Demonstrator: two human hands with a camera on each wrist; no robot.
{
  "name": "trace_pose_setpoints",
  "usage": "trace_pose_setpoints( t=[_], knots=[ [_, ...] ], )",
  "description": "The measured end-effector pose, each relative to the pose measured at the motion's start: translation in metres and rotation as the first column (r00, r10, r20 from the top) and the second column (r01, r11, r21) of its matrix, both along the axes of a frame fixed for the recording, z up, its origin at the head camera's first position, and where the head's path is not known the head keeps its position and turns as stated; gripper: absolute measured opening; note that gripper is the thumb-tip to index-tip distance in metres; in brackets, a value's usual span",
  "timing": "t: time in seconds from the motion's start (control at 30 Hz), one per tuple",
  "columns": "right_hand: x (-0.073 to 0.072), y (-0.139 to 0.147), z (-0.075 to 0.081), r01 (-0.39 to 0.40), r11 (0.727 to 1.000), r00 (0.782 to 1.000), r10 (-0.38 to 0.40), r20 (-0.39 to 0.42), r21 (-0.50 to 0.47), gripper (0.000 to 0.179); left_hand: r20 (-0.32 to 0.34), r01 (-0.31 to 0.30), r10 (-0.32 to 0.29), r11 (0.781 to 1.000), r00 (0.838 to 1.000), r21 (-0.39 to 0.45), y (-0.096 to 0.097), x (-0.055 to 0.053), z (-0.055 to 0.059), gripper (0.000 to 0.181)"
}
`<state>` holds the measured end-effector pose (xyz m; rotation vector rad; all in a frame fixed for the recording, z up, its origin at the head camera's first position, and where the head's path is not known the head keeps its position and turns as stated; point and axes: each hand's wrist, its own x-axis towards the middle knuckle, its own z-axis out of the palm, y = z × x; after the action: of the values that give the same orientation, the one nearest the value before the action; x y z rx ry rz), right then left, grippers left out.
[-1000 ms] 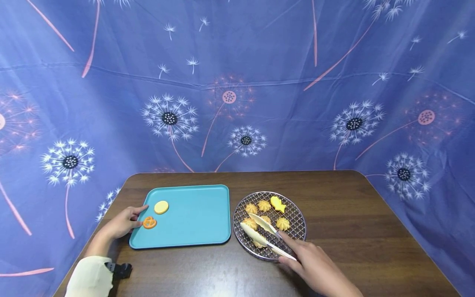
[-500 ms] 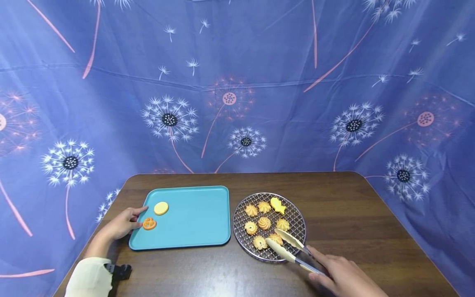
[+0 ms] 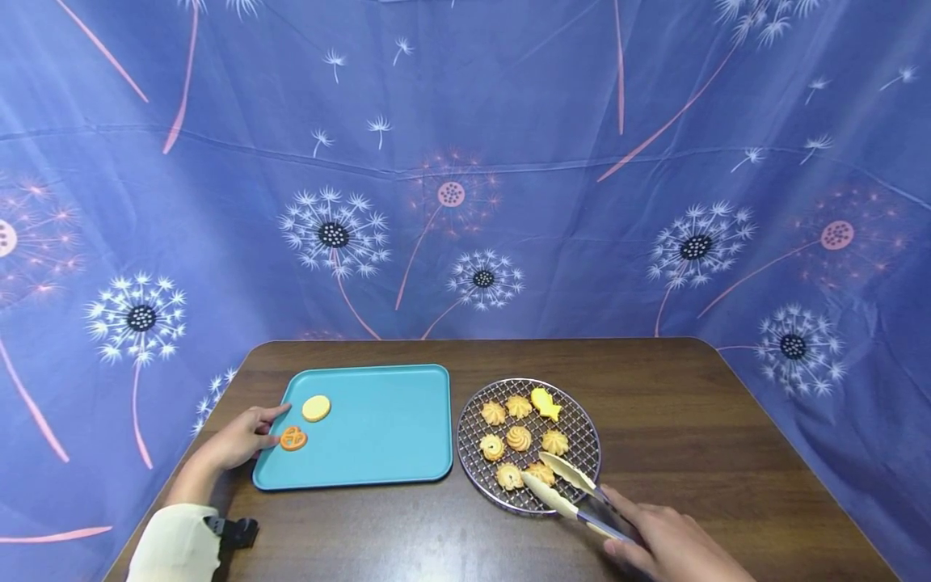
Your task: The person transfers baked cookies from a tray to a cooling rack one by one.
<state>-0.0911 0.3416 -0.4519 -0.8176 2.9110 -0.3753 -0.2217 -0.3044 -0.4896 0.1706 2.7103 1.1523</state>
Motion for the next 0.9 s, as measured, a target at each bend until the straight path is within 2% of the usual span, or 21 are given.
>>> trace_pose_setpoints(
  t=[0.07, 0.2, 0.3, 0.47, 0.7, 0.77, 0.9],
  knots=[
    [0.0, 0.0, 0.001, -0.002, 1.0, 1.0, 0.002, -0.005, 0.003, 0.063, -0.001, -0.008, 0.008, 1.0, 1.0, 0.001, 0.0, 0.0, 0.0, 0.062],
    [-0.002, 0.0, 0.004, 0.018, 1.0, 0.998, -0.018, 0.055, 0.005, 0.066, 0.0, -0.014, 0.014, 1.0, 1.0, 0.014, 0.001, 0.002, 0.001, 0.062],
    [-0.001, -0.001, 0.004, 0.01, 1.0, 1.0, -0.01, 0.018, -0.004, 0.066, -0.002, -0.019, 0.019, 1.0, 1.0, 0.02, 0.001, 0.002, 0.002, 0.062],
    [0.0, -0.008, 0.004, -0.028, 0.999, 0.995, 0.026, -0.1, -0.025, 0.065, -0.011, -0.014, 0.014, 1.0, 1.0, 0.006, 0.001, 0.002, 0.002, 0.061],
    [-0.004, -0.032, 0.013, 0.039, 0.999, 0.998, -0.04, -0.047, -0.029, 0.067, 0.017, -0.012, 0.011, 1.0, 1.0, 0.026, 0.002, 0.002, 0.001, 0.061],
    [-0.007, -0.042, 0.015, 0.044, 0.998, 0.996, -0.047, -0.08, -0.044, 0.066, 0.034, -0.029, 0.027, 0.999, 0.999, 0.041, 0.003, 0.002, 0.001, 0.061],
    [-0.014, -0.061, 0.018, 0.037, 0.996, 0.994, -0.045, -0.103, -0.078, 0.064, 0.018, -0.003, 0.002, 0.998, 1.0, 0.061, 0.002, 0.003, 0.0, 0.062]
  ],
)
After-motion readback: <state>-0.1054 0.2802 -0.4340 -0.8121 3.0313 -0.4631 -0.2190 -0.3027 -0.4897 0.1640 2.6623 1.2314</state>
